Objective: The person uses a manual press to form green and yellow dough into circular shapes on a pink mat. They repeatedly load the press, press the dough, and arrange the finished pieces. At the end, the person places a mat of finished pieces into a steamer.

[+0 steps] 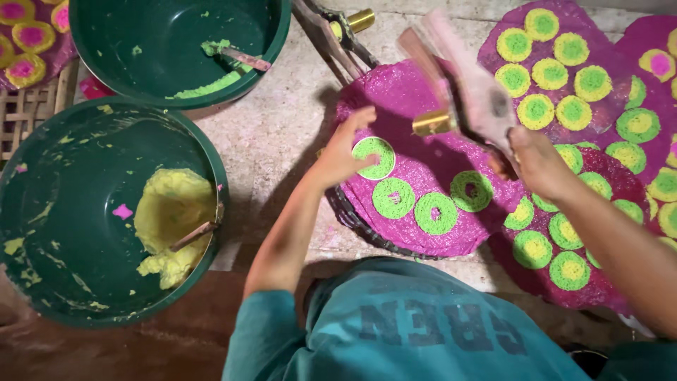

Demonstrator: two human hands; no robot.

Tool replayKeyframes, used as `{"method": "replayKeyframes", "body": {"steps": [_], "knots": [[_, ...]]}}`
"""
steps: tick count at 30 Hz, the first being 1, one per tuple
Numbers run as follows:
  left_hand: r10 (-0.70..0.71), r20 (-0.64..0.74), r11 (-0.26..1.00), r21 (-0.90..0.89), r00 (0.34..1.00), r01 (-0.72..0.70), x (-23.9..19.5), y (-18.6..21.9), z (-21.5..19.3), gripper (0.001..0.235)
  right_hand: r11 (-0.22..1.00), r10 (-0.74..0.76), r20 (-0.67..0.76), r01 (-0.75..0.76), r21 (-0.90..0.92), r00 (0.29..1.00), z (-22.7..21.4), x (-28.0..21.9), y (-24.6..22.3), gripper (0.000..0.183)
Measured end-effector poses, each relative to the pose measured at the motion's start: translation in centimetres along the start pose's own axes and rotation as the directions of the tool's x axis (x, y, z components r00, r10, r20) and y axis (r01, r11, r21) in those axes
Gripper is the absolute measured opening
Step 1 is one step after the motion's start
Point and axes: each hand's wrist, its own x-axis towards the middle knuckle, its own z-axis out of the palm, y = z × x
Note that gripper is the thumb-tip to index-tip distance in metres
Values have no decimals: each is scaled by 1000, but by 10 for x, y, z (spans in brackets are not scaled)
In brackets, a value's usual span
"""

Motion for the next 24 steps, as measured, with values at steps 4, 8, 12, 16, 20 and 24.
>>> {"method": "replayKeyframes", "body": {"steps": [4, 8, 12, 16, 20, 24], "knots": [[-165, 119, 847, 525, 979, 79, -22, 15, 8, 117, 902, -166, -10, 156, 403, 986, 10, -18, 39, 87], [-119, 84, 826, 561, 989, 52, -23, 15, 13, 112, 824, -123, -65, 139, 550, 990, 24, -39, 61, 96], [-129, 108, 847, 528, 986, 52, -18, 16, 5, 112, 766, -100, -84, 130, 630, 991, 32, -63, 74, 96], [-139, 101, 792, 609, 985, 50, 19, 38, -4, 117, 707, -142, -94, 167, 687, 985, 28, -77, 76, 94], [128, 170, 758, 618, 977, -207, 61, 81, 10, 125, 702, -301, -154, 327, 633, 941, 24, -84, 66, 66], [271, 379, 661, 594, 885, -458, 44, 146, 54, 100, 931, -350, -180, 363, 45, 919, 22, -114, 28, 54]]}}
